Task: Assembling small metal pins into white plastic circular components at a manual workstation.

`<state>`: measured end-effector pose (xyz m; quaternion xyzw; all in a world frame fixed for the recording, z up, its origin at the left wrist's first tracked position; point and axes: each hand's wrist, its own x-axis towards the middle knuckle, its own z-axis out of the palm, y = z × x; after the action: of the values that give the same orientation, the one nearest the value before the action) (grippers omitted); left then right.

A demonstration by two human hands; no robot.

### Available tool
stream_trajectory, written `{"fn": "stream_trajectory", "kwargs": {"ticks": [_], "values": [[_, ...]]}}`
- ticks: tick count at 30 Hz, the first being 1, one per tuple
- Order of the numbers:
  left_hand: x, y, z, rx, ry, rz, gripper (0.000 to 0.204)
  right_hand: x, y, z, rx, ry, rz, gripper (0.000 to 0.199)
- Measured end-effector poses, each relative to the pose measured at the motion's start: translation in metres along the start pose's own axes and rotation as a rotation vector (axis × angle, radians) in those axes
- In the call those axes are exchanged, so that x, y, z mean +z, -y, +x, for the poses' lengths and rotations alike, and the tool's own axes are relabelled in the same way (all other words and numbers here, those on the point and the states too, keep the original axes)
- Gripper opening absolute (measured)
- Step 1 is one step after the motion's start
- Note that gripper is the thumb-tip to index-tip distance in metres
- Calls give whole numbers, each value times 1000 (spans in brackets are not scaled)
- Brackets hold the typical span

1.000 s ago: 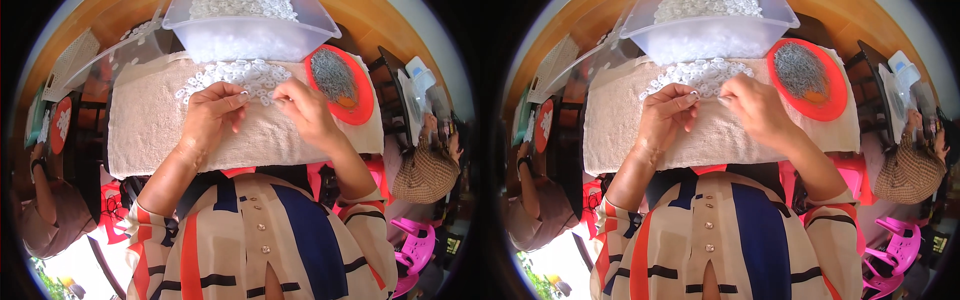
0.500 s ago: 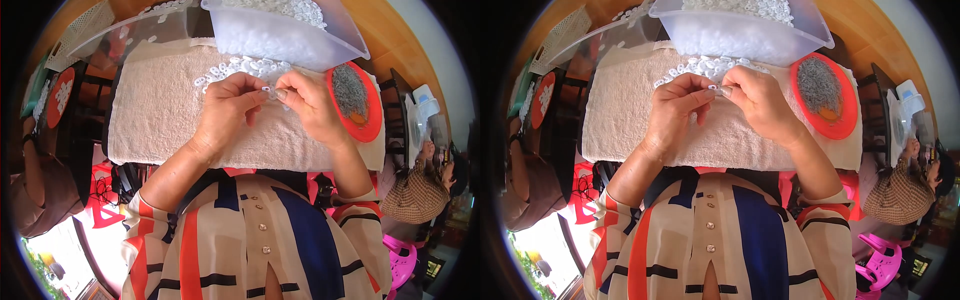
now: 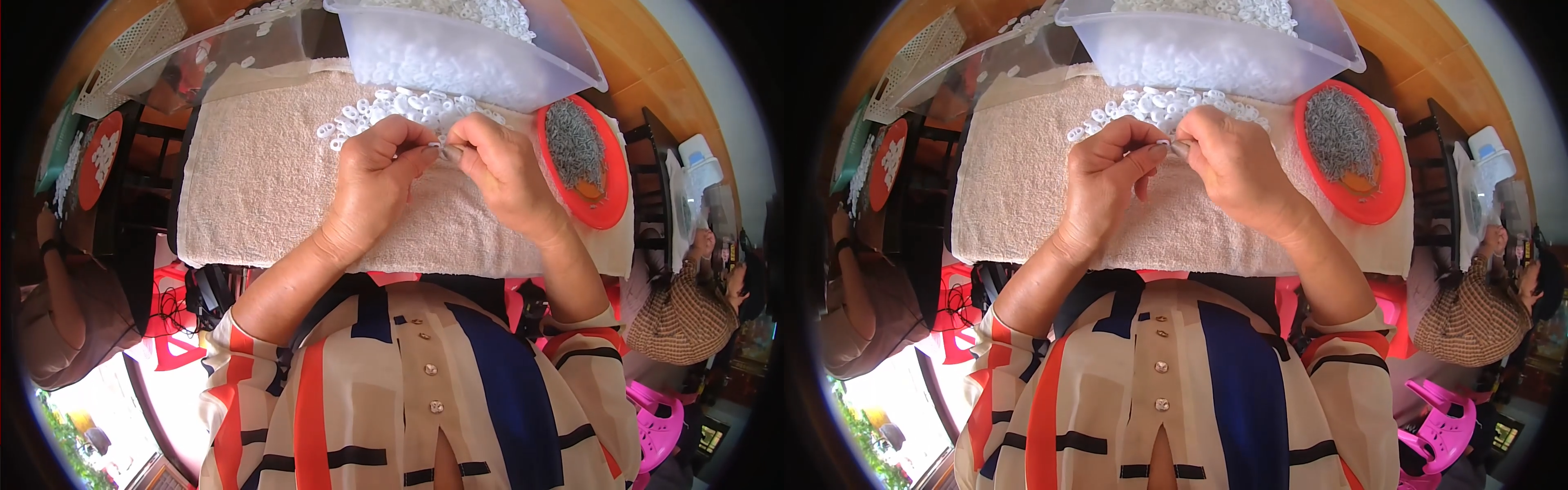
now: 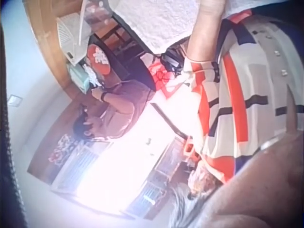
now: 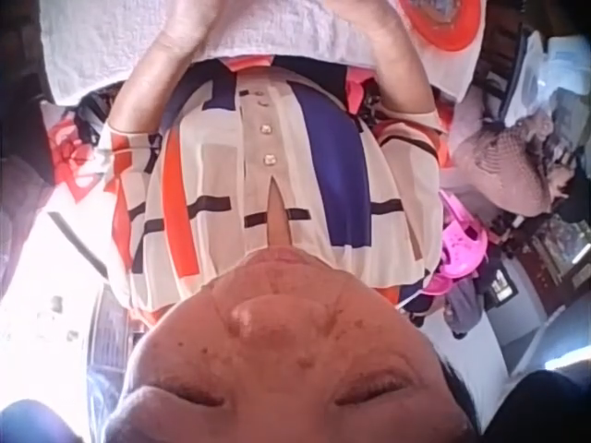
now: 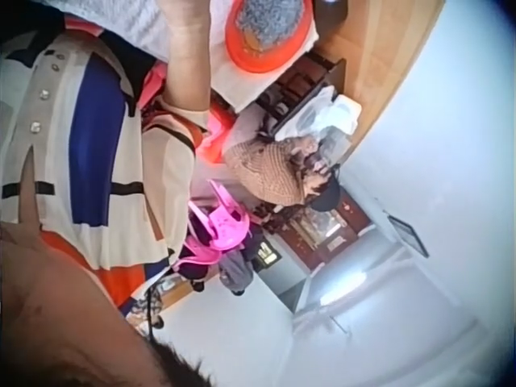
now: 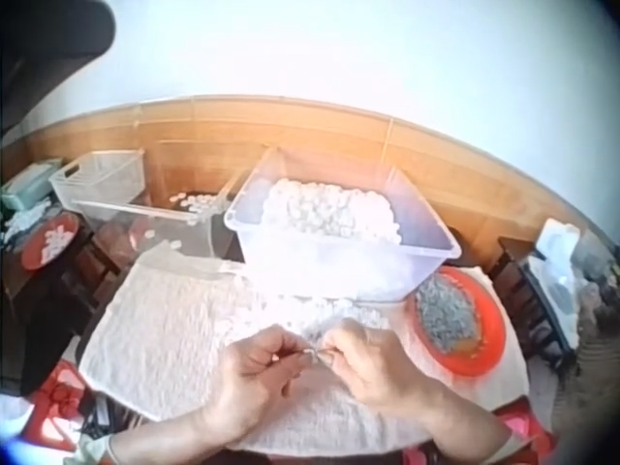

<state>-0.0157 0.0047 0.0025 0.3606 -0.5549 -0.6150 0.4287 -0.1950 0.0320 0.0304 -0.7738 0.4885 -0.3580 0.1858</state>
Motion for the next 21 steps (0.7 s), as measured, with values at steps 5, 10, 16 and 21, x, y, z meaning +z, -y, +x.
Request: {"fn": "stream_trajectory", "kwargs": {"ticks": [5, 10, 16, 21], "values": [[0, 2, 0, 36, -35, 32, 5, 10, -1, -1, -50, -60, -14, 7], [2, 5, -3, 48, -64, 39, 5, 20, -3, -1, -74, -110, -1, 8], [4, -4, -1, 22, -120, -18, 3, 25, -6, 1, 132, -102, 234, 5], [1, -6, 2, -124, -171, -265, 5, 17, -2, 4, 280, -97, 476, 10]]}}
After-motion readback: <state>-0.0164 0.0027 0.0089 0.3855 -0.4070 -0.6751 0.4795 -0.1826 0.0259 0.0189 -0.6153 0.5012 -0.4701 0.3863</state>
